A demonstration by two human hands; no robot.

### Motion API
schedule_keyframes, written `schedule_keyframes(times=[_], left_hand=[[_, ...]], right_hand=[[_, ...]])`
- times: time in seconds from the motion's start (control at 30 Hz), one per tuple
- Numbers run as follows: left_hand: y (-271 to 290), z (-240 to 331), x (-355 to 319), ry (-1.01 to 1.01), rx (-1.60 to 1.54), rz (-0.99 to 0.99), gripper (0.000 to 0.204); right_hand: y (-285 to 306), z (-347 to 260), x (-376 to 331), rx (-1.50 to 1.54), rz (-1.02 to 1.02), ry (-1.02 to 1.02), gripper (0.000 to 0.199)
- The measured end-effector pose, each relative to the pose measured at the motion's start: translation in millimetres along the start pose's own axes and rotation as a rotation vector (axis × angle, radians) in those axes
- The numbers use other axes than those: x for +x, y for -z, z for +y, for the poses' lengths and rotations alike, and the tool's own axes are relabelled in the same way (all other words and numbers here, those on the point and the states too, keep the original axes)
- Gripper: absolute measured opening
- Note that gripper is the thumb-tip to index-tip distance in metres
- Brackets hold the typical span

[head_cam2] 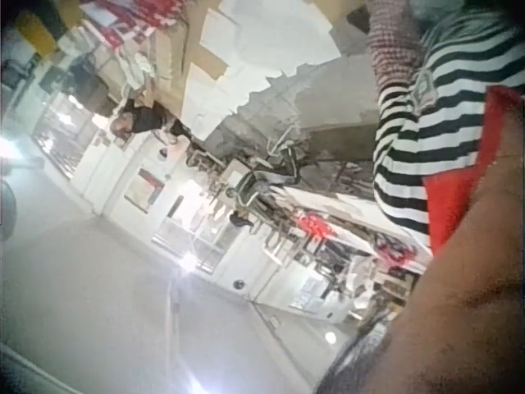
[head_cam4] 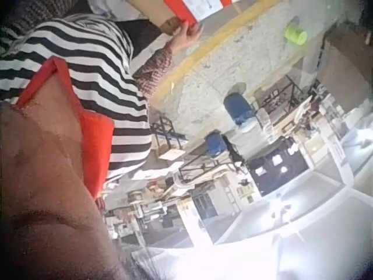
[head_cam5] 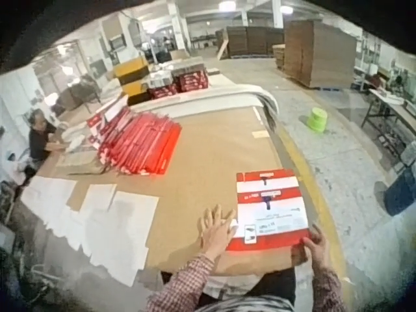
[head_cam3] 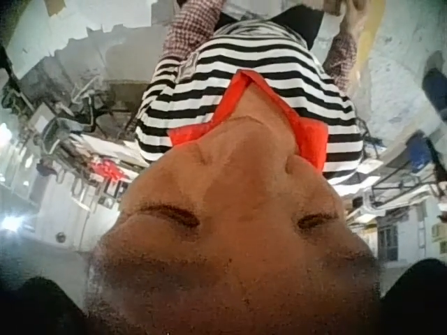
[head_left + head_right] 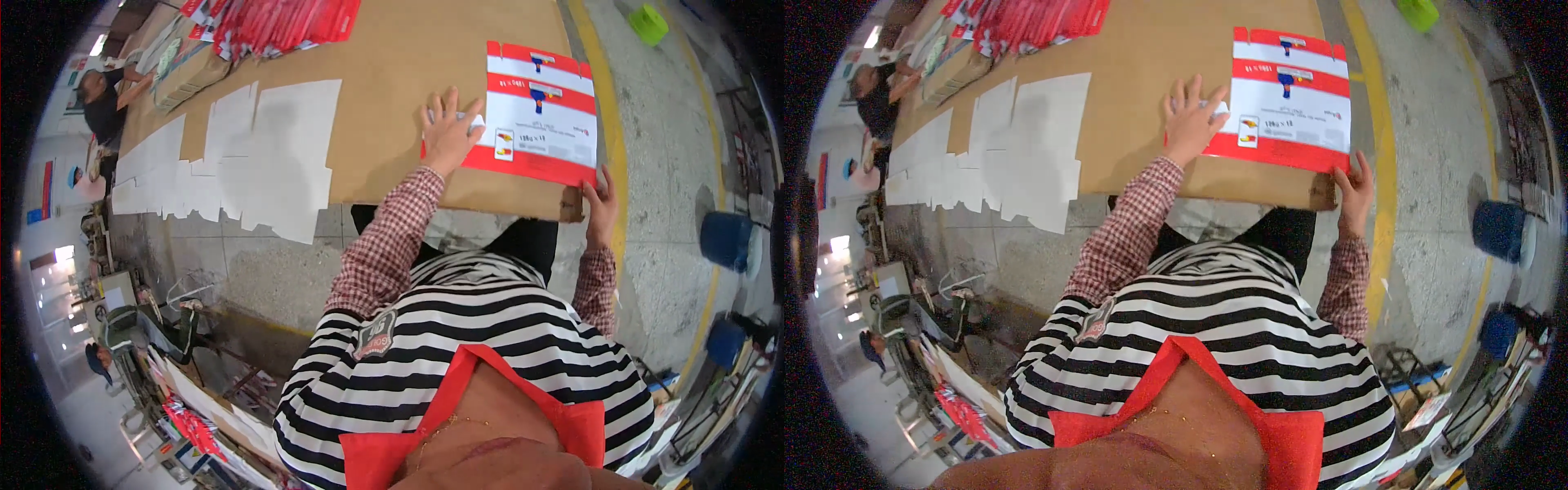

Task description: Manually folding and stacking paper folders at a large workstation.

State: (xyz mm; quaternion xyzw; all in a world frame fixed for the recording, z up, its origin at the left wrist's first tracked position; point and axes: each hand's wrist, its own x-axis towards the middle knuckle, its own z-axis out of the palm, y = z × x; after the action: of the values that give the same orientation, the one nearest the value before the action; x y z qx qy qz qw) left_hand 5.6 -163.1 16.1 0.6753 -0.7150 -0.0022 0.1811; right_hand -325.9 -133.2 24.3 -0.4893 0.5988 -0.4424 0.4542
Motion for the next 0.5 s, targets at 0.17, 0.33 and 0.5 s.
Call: schedule_keyframes(times=[0.17, 0.33, 0.5], left_hand=[[-8.1, 18.0, -0.9, 0.066, -0.132, 0.074, 0.045], [-6.1, 32.8, -9.0, 0.221, -0.216, 0.144, 0.048], [17.9, 47.4, -41.4, 0.267, -0.706, 0.384, 0.058]], right_hand=[[-15.3, 4.6, 5.6, 0.568, 0.151, -0.097, 0.054], [-92.3, -44.5, 5.2, 0.511, 0.020, -0.073, 0.052], [-164.2, -4.6, 22.8, 0.424, -0.330, 0.072, 0.068]])
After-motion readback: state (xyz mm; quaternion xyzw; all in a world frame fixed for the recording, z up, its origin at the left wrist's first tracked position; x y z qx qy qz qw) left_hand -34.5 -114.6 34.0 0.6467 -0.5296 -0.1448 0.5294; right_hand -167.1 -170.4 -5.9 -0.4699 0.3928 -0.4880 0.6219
